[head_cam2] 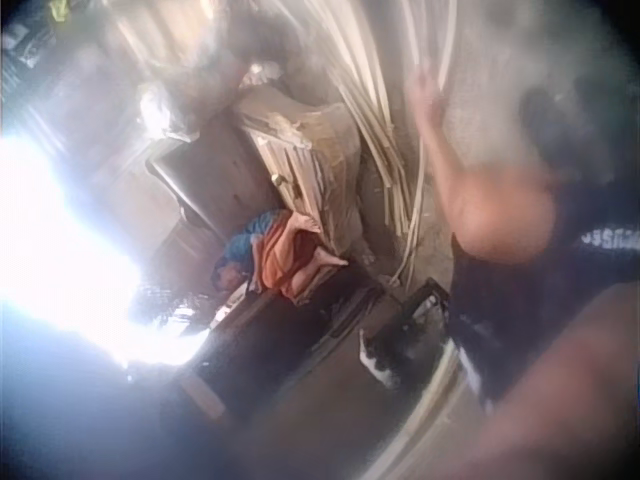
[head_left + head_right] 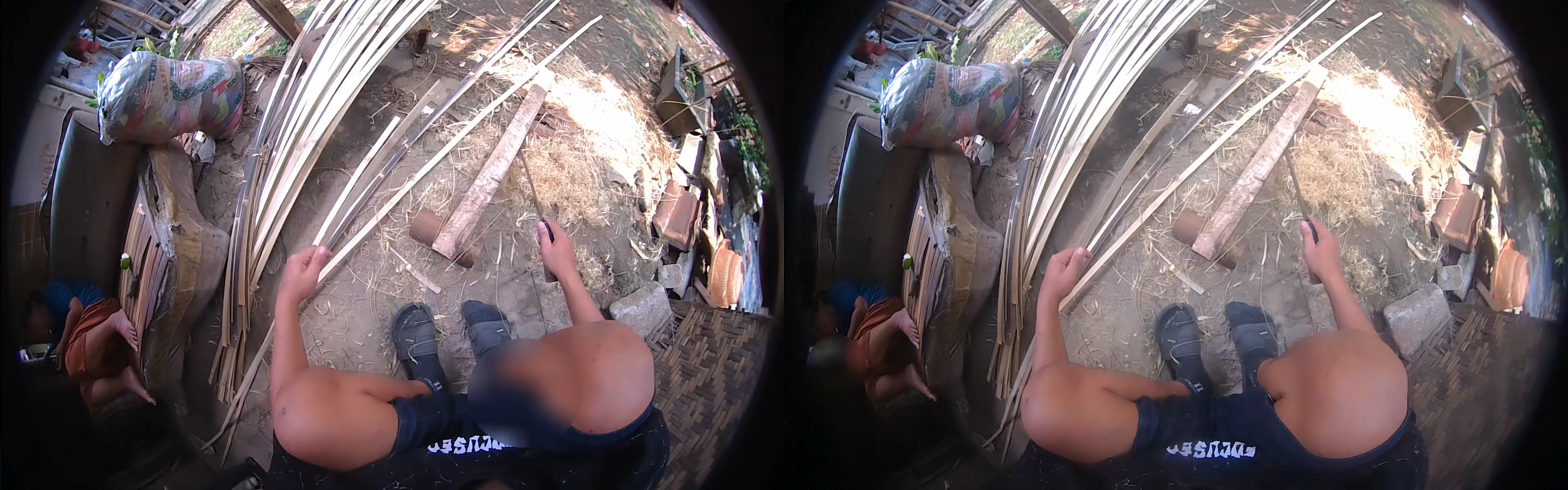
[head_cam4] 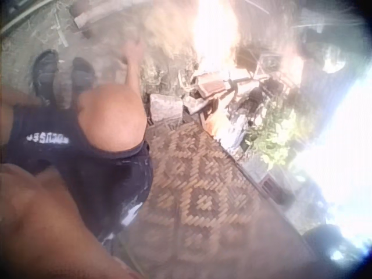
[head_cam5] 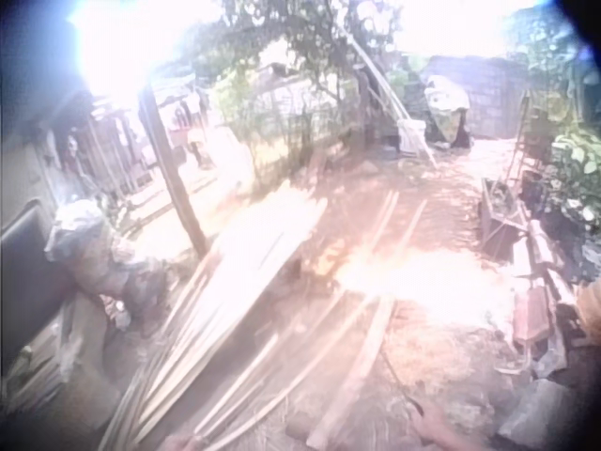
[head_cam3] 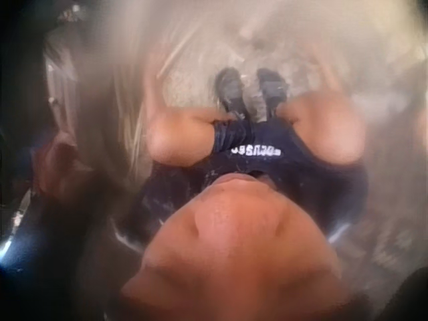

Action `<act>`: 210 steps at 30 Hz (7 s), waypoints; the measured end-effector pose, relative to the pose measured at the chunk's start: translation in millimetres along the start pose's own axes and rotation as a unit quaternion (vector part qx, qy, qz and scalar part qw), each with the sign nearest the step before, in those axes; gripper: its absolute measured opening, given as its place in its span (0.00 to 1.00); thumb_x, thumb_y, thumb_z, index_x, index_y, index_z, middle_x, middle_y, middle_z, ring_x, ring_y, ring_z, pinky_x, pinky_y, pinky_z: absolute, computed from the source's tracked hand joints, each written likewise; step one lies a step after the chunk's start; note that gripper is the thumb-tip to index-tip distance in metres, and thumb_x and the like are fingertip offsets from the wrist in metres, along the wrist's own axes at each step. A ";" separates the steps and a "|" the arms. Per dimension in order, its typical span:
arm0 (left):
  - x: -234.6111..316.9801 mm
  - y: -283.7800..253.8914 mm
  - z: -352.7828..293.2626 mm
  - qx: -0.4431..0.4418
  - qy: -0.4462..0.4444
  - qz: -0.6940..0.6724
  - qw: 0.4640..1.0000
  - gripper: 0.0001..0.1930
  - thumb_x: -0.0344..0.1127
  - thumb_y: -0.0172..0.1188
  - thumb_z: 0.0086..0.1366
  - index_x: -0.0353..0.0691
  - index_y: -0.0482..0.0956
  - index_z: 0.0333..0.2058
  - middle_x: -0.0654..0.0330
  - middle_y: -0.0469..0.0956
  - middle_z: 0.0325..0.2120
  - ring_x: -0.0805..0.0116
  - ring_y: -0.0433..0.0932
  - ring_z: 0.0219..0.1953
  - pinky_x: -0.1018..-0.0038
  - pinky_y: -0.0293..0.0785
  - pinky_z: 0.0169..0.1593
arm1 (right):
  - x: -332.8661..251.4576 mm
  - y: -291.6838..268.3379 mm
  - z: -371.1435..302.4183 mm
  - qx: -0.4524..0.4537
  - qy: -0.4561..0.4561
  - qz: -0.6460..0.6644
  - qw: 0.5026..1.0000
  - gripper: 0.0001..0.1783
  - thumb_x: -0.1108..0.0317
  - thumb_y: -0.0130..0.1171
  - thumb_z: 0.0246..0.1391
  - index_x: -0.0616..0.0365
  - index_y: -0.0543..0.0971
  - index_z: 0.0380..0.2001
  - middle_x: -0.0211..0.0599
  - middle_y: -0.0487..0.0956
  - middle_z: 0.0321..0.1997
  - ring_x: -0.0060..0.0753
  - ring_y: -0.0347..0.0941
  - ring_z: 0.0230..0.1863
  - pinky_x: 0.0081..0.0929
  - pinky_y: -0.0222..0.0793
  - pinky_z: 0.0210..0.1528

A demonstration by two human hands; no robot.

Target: The person splits long bamboo poles into thin strips using a machete. They repeatedly strike the bamboo against a wooden block to separate the strips, then gather and stack the finished pieces.

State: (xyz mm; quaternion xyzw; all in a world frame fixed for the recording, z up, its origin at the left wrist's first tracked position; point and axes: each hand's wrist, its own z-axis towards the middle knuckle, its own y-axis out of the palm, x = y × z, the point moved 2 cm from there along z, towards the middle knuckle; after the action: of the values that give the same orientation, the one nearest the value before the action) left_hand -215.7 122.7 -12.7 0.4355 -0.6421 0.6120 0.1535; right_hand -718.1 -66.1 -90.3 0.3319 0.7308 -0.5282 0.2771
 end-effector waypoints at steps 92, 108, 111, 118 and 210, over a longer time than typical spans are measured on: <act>197.8 339.7 194.5 -0.065 0.037 0.043 0.996 0.14 0.38 0.50 0.68 0.45 0.85 0.42 0.51 0.85 0.39 0.53 0.84 0.44 0.58 0.77 0.49 | -50.4 71.4 -70.1 -0.412 0.171 0.270 0.854 0.18 0.61 0.49 0.68 0.69 0.76 0.46 0.39 0.83 0.37 0.32 0.81 0.31 0.29 0.77 0.38; 197.0 338.9 202.8 -0.041 0.044 0.025 0.998 0.17 0.43 0.48 0.71 0.42 0.85 0.40 0.49 0.84 0.37 0.49 0.83 0.43 0.54 0.76 0.49 | -48.2 70.2 -82.6 -0.490 0.055 0.093 0.865 0.16 0.63 0.43 0.70 0.64 0.76 0.42 0.37 0.79 0.25 0.26 0.74 0.22 0.25 0.73 0.25; 197.0 337.9 202.4 -0.061 0.035 0.027 0.997 0.18 0.44 0.48 0.72 0.41 0.85 0.41 0.49 0.84 0.37 0.49 0.82 0.44 0.53 0.75 0.51 | -70.9 67.9 -115.1 -0.599 -0.057 -0.037 0.798 0.15 0.62 0.45 0.70 0.63 0.76 0.41 0.37 0.78 0.25 0.26 0.74 0.22 0.24 0.73 0.26; 196.0 255.5 197.7 -0.180 0.172 0.253 0.935 0.23 0.52 0.53 0.71 0.38 0.86 0.38 0.47 0.83 0.43 0.51 0.83 0.46 0.58 0.77 0.52 | -7.2 62.5 -58.0 -0.250 0.166 0.265 0.916 0.12 0.62 0.53 0.68 0.58 0.69 0.45 0.34 0.75 0.30 0.24 0.76 0.28 0.26 0.75 0.28; -70.7 96.2 -134.8 -0.094 -0.117 -0.008 0.989 0.17 0.46 0.55 0.73 0.36 0.78 0.34 0.57 0.77 0.19 0.61 0.77 0.20 0.63 0.69 0.24 | -17.5 25.1 13.7 -0.096 -0.165 -0.172 0.967 0.23 0.50 0.53 0.67 0.56 0.76 0.54 0.56 0.82 0.36 0.62 0.80 0.32 0.51 0.77 0.36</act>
State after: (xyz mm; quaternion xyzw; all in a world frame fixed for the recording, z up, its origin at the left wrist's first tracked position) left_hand -292.3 260.5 -99.6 0.4932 -0.7069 0.4921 0.1223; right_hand -686.9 -77.0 -95.8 0.0817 0.7685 -0.5424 0.3294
